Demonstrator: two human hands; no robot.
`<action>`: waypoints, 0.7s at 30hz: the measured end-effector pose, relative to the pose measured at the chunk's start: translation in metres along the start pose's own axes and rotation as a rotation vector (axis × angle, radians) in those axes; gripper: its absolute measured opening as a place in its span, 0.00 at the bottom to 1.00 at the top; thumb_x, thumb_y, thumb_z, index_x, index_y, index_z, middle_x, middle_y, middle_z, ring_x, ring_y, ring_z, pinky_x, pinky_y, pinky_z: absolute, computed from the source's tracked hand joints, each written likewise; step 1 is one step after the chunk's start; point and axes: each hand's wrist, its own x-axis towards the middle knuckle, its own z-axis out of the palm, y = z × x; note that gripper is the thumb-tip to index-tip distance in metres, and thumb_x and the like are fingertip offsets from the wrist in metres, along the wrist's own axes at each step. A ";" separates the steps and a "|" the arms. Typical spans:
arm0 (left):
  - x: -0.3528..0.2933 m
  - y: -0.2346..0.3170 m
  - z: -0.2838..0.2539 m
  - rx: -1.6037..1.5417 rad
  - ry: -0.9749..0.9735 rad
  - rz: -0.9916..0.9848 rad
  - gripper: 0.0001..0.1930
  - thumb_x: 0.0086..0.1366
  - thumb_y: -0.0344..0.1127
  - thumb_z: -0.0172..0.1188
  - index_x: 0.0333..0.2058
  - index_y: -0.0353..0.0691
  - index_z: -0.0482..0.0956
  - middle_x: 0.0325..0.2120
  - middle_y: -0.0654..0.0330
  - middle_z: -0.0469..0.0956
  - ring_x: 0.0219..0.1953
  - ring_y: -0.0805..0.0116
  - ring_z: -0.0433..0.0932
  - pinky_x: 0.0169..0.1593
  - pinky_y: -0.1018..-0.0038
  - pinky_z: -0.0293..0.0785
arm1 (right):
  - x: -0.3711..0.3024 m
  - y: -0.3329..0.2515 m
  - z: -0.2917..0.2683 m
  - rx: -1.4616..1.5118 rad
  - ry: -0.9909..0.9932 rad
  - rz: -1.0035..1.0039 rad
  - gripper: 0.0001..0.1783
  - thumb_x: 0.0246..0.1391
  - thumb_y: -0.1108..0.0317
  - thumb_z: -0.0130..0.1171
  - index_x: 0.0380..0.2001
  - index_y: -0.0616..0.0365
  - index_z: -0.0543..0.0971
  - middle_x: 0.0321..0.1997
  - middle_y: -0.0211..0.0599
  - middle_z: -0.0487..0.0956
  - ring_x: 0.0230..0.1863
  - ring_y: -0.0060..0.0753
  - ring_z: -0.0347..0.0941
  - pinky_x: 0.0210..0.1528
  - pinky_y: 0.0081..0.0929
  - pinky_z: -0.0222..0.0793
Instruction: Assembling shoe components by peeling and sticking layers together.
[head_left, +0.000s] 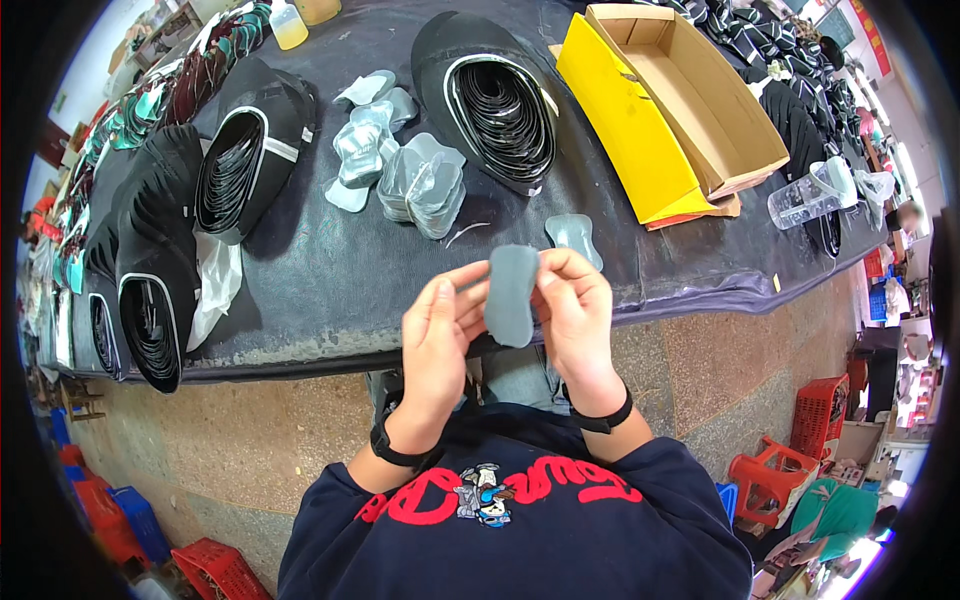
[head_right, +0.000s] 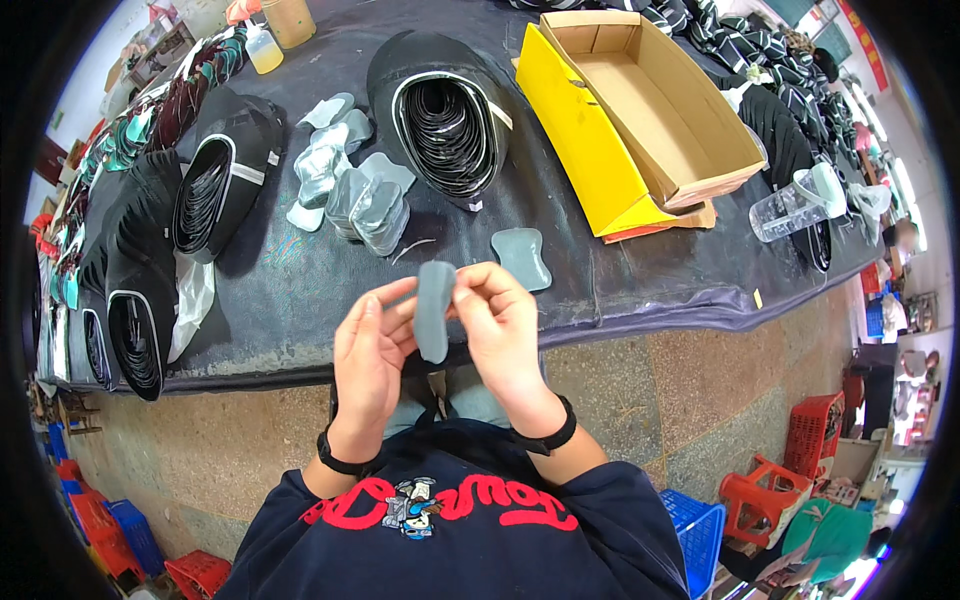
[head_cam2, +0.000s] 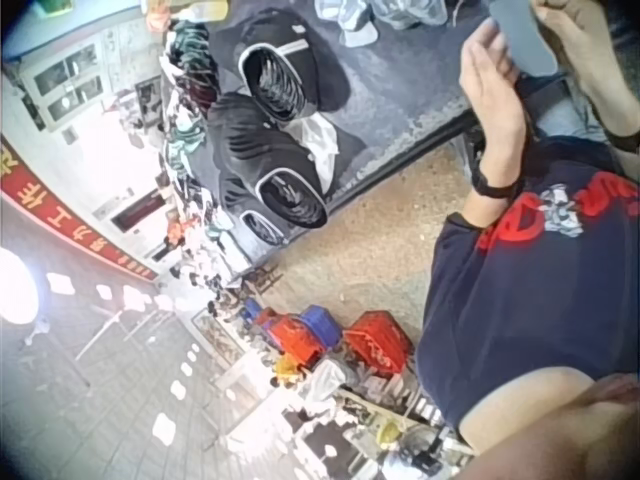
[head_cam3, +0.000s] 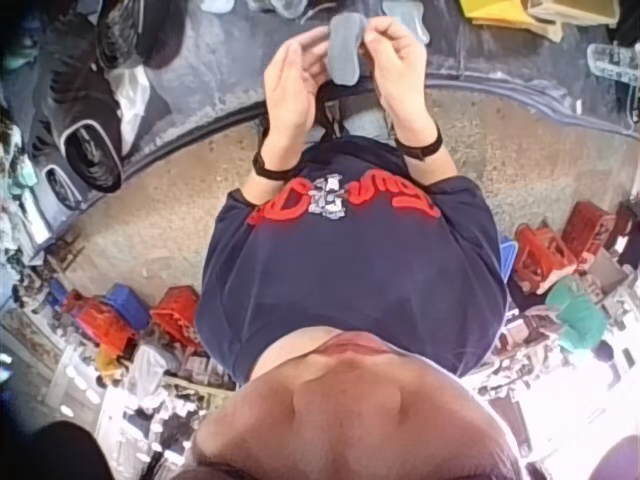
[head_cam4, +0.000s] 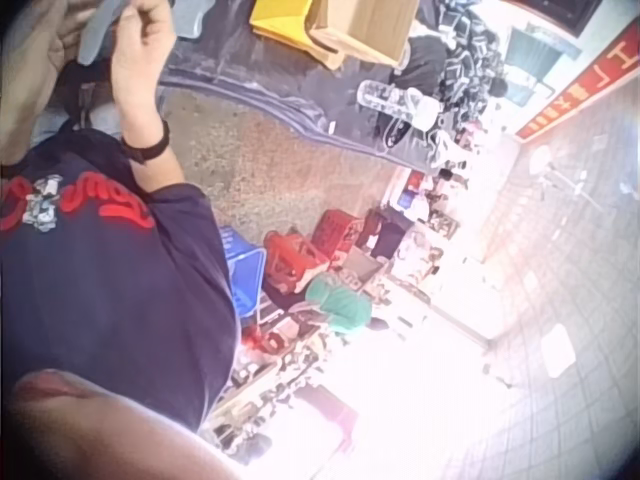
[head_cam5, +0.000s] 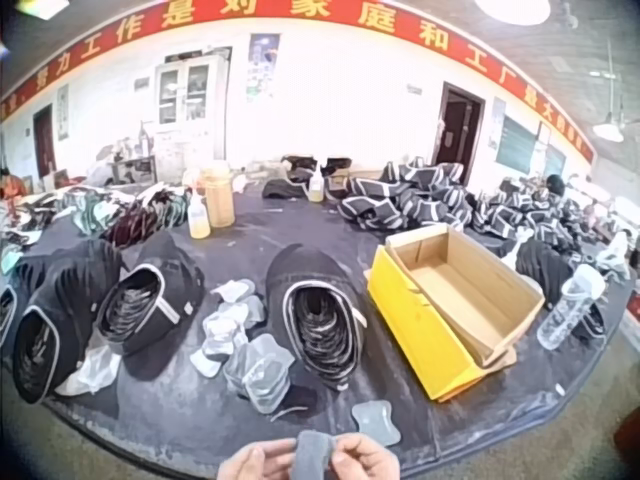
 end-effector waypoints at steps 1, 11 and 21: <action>0.000 0.002 -0.002 0.016 0.023 0.007 0.24 0.70 0.43 0.31 0.48 0.28 0.67 0.47 0.44 0.70 0.49 0.61 0.71 0.51 0.71 0.67 | 0.002 -0.002 -0.002 -0.003 0.004 -0.040 0.03 0.55 0.76 0.47 0.30 0.61 0.72 0.29 0.29 0.74 0.28 0.16 0.70 0.35 0.15 0.67; -0.001 0.001 -0.002 0.282 0.115 0.113 0.10 0.62 0.31 0.54 0.35 0.29 0.77 0.31 0.60 0.78 0.32 0.79 0.72 0.36 0.82 0.68 | -0.009 0.008 0.005 -0.307 -0.130 -0.221 0.03 0.48 0.82 0.53 0.27 0.65 0.71 0.32 0.31 0.71 0.30 0.18 0.70 0.32 0.16 0.68; 0.015 0.022 -0.059 0.641 0.617 0.442 0.12 0.65 0.34 0.49 0.26 0.32 0.73 0.18 0.72 0.67 0.22 0.85 0.61 0.25 0.84 0.58 | -0.002 -0.004 -0.021 0.040 0.031 -0.111 0.03 0.53 0.80 0.48 0.30 0.64 0.71 0.27 0.33 0.74 0.28 0.22 0.72 0.34 0.20 0.69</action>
